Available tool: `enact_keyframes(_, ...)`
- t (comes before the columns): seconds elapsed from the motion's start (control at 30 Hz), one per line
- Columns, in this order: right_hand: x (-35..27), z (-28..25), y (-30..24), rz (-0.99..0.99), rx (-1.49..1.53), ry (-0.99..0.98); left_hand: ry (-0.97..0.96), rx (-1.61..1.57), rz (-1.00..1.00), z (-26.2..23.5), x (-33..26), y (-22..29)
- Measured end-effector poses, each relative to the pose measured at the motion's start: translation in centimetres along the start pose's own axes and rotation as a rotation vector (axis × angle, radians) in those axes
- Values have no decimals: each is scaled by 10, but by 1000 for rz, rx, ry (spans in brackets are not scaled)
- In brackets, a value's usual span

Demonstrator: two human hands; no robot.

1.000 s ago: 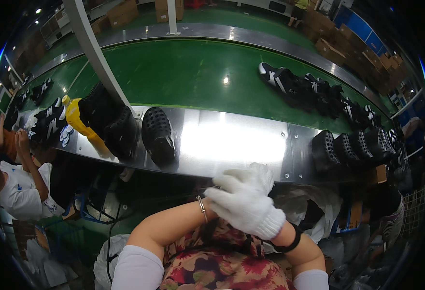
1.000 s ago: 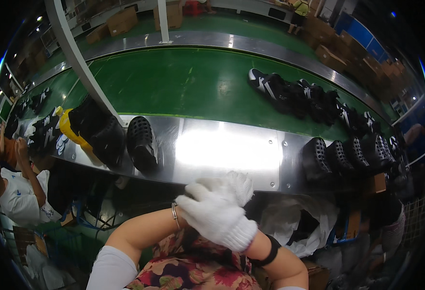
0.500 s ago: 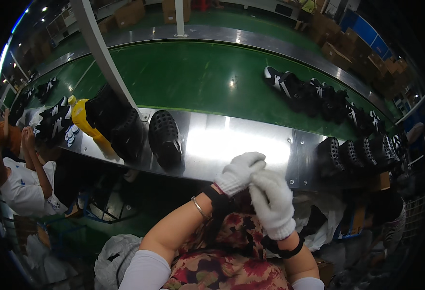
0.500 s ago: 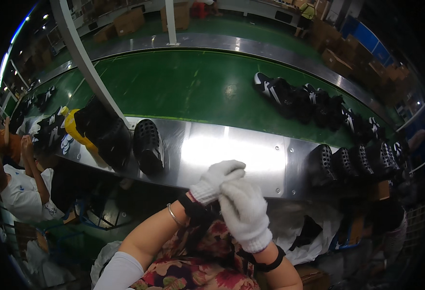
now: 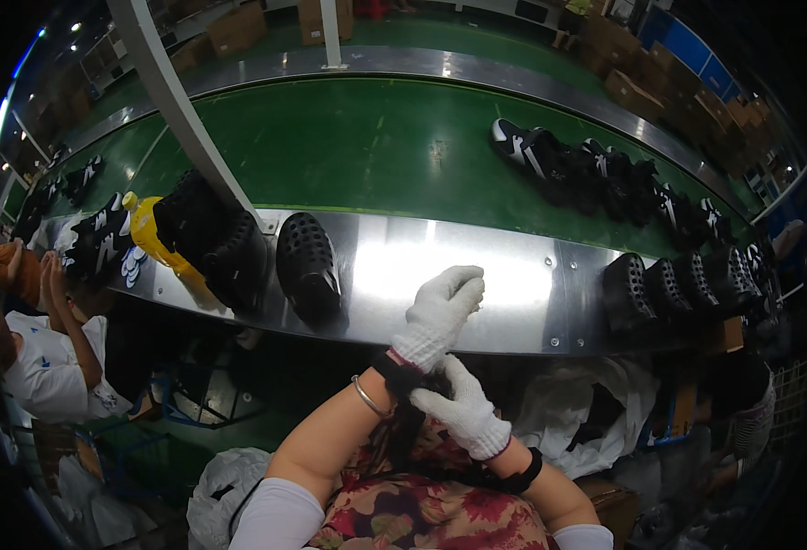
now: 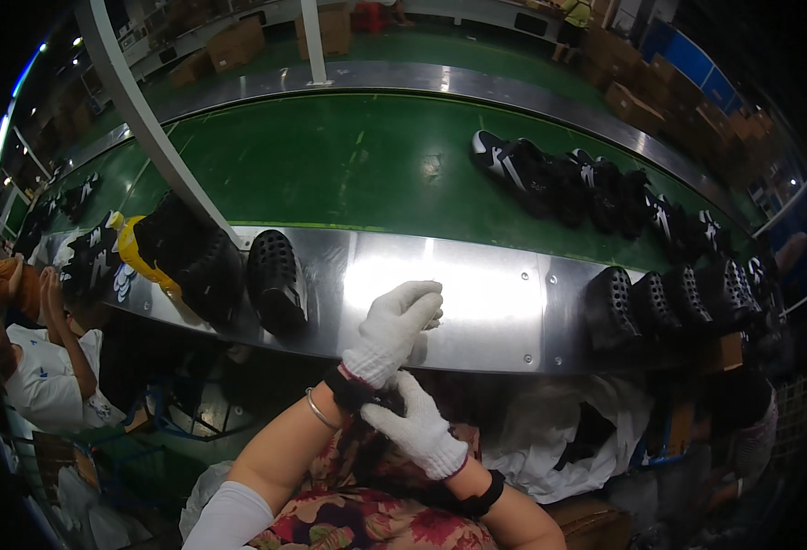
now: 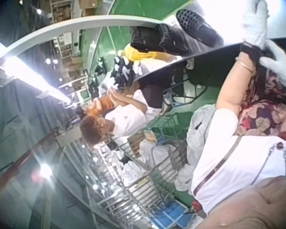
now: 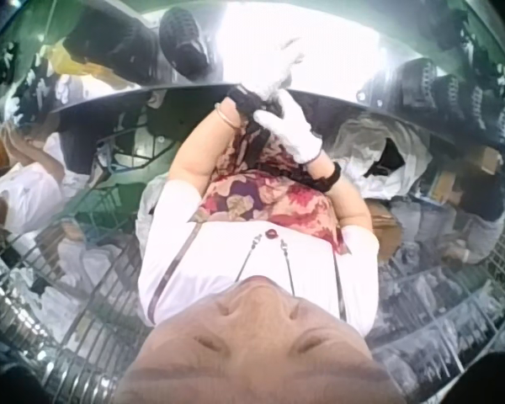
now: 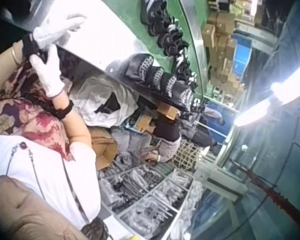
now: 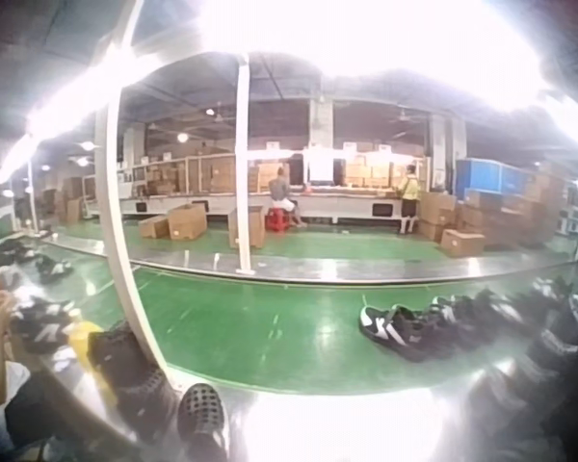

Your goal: Inspecting and organizing athletic shoes on a factory production line.

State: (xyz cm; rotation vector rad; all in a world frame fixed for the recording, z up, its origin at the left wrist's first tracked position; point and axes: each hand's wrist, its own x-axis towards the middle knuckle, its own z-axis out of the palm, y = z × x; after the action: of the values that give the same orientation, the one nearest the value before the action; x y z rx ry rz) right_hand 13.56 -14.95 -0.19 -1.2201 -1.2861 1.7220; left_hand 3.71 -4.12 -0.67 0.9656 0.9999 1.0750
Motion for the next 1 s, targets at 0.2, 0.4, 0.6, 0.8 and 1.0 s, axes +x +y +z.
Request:
enact_keyframes(0.2,1,0,4,21,106,-77,189,693,680,-3,-1,3)
enact_keyframes(0.4,-7,1,-15,-45,-233,-96,99,956,725,-5,-4,13)
enact_keyframes(0.6,5,-10,4,-185,-289,-89,-13,129,249,2,-8,2)
enact_keyframes(0.8,-6,-1,-3,-93,-369,-98,143,899,838,-7,-2,9)
enact_keyframes(1.0,-6,-6,0,-315,-441,-93,83,1025,808,-2,-11,25)
